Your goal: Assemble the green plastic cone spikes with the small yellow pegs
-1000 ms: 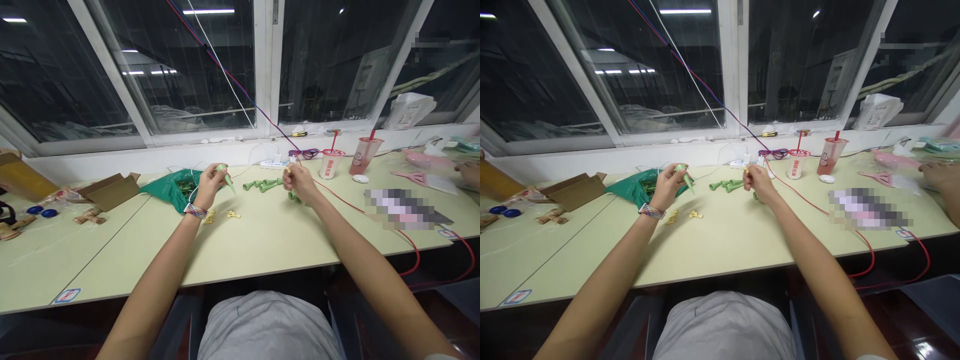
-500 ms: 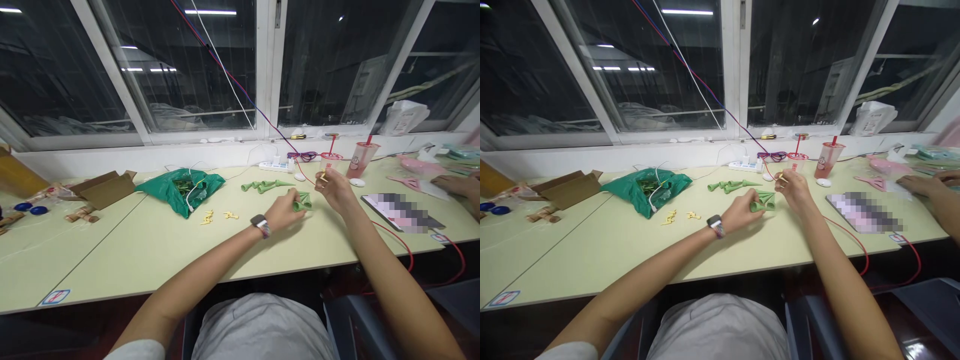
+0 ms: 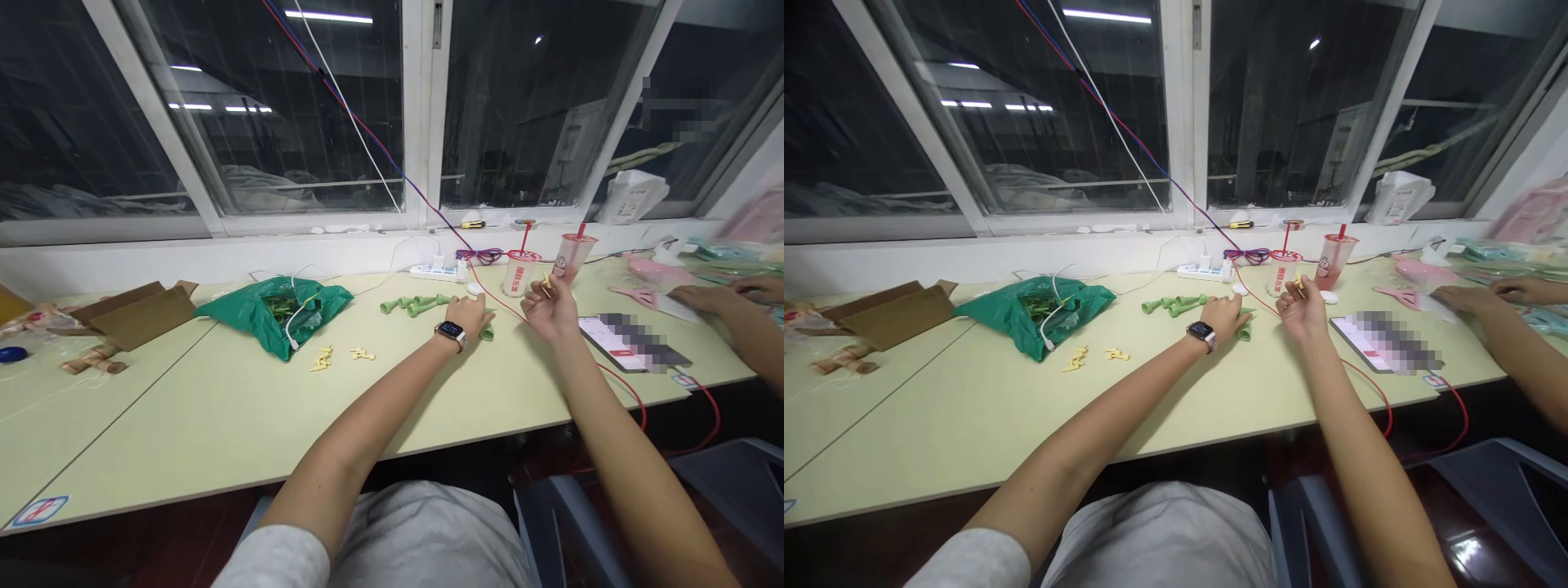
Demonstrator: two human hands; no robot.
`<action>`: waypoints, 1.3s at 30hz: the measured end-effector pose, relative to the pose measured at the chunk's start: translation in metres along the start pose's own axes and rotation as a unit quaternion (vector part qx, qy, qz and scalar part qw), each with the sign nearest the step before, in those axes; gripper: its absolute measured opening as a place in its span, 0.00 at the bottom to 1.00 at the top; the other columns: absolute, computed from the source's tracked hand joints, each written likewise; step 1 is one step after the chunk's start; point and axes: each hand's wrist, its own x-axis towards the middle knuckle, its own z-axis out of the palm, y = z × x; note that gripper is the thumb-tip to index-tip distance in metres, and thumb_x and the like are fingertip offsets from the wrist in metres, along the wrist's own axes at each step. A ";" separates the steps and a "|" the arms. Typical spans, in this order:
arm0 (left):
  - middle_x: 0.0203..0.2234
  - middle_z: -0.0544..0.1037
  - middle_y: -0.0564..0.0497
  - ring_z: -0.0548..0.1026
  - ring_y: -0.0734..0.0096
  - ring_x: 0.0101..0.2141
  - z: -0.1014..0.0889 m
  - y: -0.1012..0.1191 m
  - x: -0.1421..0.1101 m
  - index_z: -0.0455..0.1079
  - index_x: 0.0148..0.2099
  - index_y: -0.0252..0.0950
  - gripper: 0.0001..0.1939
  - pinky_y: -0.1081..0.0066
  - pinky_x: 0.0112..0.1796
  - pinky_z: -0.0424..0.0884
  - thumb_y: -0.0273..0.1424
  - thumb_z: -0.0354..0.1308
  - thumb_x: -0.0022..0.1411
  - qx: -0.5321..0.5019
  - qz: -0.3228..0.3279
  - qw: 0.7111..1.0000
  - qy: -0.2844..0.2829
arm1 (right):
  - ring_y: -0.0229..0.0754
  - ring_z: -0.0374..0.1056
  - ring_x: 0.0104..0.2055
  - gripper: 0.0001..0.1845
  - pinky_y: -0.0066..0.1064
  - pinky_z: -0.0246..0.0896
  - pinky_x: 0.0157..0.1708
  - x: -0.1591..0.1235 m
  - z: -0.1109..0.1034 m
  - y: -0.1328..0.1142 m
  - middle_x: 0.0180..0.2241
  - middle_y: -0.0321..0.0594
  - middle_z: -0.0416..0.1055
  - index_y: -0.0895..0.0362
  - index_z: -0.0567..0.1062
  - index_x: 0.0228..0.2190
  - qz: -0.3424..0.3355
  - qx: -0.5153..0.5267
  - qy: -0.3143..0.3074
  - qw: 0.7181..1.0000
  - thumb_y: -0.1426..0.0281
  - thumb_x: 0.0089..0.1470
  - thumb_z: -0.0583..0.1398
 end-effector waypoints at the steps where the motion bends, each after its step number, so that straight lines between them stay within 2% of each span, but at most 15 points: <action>1: 0.42 0.82 0.34 0.77 0.49 0.52 0.002 -0.005 -0.001 0.71 0.55 0.29 0.23 0.56 0.51 0.64 0.45 0.52 0.74 -0.001 0.000 1.000 -0.014 | 0.28 0.59 0.18 0.16 0.21 0.60 0.18 0.000 0.000 0.001 0.24 0.29 0.71 0.55 0.68 0.27 0.003 0.004 0.000 1.000 0.66 0.50 0.71; 4: 0.43 0.82 0.33 0.71 0.46 0.59 0.010 -0.011 -0.005 0.76 0.49 0.31 0.24 0.52 0.55 0.61 0.47 0.51 0.75 0.001 0.003 0.999 -0.038 | 0.28 0.59 0.18 0.16 0.21 0.60 0.18 -0.002 0.001 0.002 0.24 0.29 0.71 0.55 0.68 0.27 0.007 0.009 0.003 1.000 0.66 0.50 0.71; 6: 0.45 0.82 0.32 0.68 0.45 0.62 0.015 -0.010 -0.006 0.77 0.50 0.30 0.26 0.51 0.57 0.60 0.48 0.50 0.74 0.005 0.000 1.000 -0.029 | 0.29 0.59 0.19 0.16 0.21 0.59 0.18 -0.003 0.002 0.002 0.24 0.29 0.72 0.54 0.67 0.27 0.011 0.006 0.003 1.000 0.67 0.49 0.71; 12: 0.46 0.82 0.33 0.73 0.42 0.55 0.017 -0.004 -0.007 0.77 0.49 0.28 0.27 0.49 0.55 0.63 0.47 0.48 0.75 -0.014 0.001 1.000 0.011 | 0.29 0.60 0.19 0.16 0.22 0.60 0.18 -0.001 0.001 0.005 0.24 0.30 0.72 0.54 0.67 0.27 0.011 -0.031 -0.003 0.999 0.66 0.47 0.71; 17: 0.47 0.82 0.35 0.74 0.47 0.54 0.005 -0.008 -0.012 0.76 0.54 0.30 0.22 0.53 0.54 0.64 0.40 0.49 0.74 -0.035 0.014 0.999 0.014 | 0.29 0.61 0.19 0.16 0.22 0.61 0.19 -0.002 0.002 0.012 0.26 0.31 0.73 0.55 0.70 0.28 0.004 -0.093 -0.007 0.996 0.64 0.46 0.71; 20: 0.50 0.81 0.37 0.75 0.51 0.53 -0.006 -0.016 -0.018 0.74 0.58 0.30 0.20 0.56 0.56 0.64 0.37 0.50 0.73 -0.064 0.029 0.997 0.018 | 0.29 0.63 0.19 0.19 0.23 0.63 0.20 -0.003 0.002 0.020 0.26 0.32 0.74 0.55 0.71 0.29 -0.029 -0.153 -0.004 0.988 0.59 0.45 0.72; 24: 0.52 0.79 0.39 0.75 0.53 0.54 -0.027 -0.031 -0.035 0.70 0.60 0.33 0.19 0.57 0.57 0.66 0.33 0.52 0.72 -0.155 0.053 0.985 0.047 | 0.32 0.61 0.18 0.25 0.23 0.61 0.18 -0.006 0.006 0.036 0.19 0.31 0.65 0.55 0.69 0.26 -0.065 -0.262 -0.034 0.962 0.51 0.47 0.72; 26: 0.52 0.79 0.41 0.76 0.57 0.52 -0.039 -0.040 -0.045 0.67 0.62 0.34 0.20 0.60 0.54 0.69 0.34 0.54 0.72 -0.229 0.072 0.969 0.064 | 0.33 0.57 0.17 0.30 0.25 0.56 0.16 -0.012 0.017 0.048 0.15 0.29 0.58 0.54 0.65 0.21 -0.067 -0.311 -0.082 0.945 0.45 0.49 0.69; 28: 0.50 0.79 0.43 0.79 0.62 0.45 -0.050 -0.050 -0.055 0.65 0.63 0.36 0.21 0.63 0.47 0.72 0.36 0.55 0.72 -0.284 0.082 0.953 0.068 | 0.33 0.55 0.16 0.34 0.27 0.53 0.16 -0.020 0.034 0.061 0.14 0.29 0.53 0.53 0.60 0.18 -0.058 -0.351 -0.157 0.921 0.41 0.52 0.66; 29: 0.48 0.79 0.44 0.79 0.64 0.41 -0.056 -0.056 -0.061 0.67 0.61 0.38 0.19 0.65 0.45 0.72 0.37 0.56 0.72 -0.295 0.088 0.949 0.072 | 0.33 0.53 0.16 0.36 0.27 0.52 0.16 -0.025 0.045 0.067 0.14 0.28 0.51 0.52 0.57 0.17 -0.048 -0.364 -0.192 0.910 0.39 0.52 0.65; 31: 0.43 0.79 0.46 0.77 0.66 0.37 -0.065 -0.067 -0.071 0.71 0.49 0.38 0.11 0.66 0.41 0.71 0.39 0.56 0.72 -0.285 0.088 0.949 0.098 | 0.33 0.50 0.17 0.37 0.29 0.48 0.16 -0.032 0.067 0.081 0.14 0.28 0.48 0.52 0.57 0.16 -0.035 -0.380 -0.253 0.889 0.38 0.53 0.64; 33: 0.36 0.77 0.48 0.75 0.67 0.33 -0.073 -0.078 -0.083 0.70 0.40 0.38 0.13 0.66 0.38 0.70 0.40 0.54 0.73 -0.277 0.064 0.951 0.120 | 0.34 0.48 0.17 0.36 0.30 0.45 0.17 -0.036 0.090 0.096 0.13 0.30 0.50 0.52 0.58 0.16 -0.031 -0.407 -0.285 0.867 0.39 0.55 0.61; 35: 0.31 0.76 0.50 0.74 0.69 0.30 -0.078 -0.090 -0.095 0.68 0.36 0.38 0.17 0.67 0.36 0.69 0.43 0.51 0.75 -0.306 0.030 0.943 0.124 | 0.34 0.48 0.17 0.35 0.30 0.44 0.19 -0.035 0.108 0.114 0.13 0.31 0.53 0.53 0.60 0.16 -0.036 -0.420 -0.309 0.853 0.40 0.57 0.60; 37: 0.29 0.74 0.51 0.73 0.71 0.28 -0.079 -0.101 -0.106 0.67 0.35 0.38 0.21 0.69 0.34 0.69 0.45 0.47 0.76 -0.366 -0.010 0.921 0.132 | 0.34 0.51 0.18 0.34 0.30 0.45 0.20 -0.034 0.122 0.133 0.15 0.33 0.57 0.54 0.63 0.17 -0.035 -0.434 -0.334 0.836 0.41 0.59 0.58; 39: 0.26 0.72 0.53 0.71 0.72 0.25 -0.077 -0.113 -0.114 0.66 0.33 0.38 0.22 0.70 0.30 0.68 0.48 0.48 0.74 -0.433 -0.063 0.889 0.135 | 0.35 0.53 0.19 0.34 0.30 0.46 0.21 -0.035 0.129 0.154 0.15 0.34 0.59 0.54 0.64 0.17 -0.025 -0.439 -0.341 0.831 0.41 0.60 0.56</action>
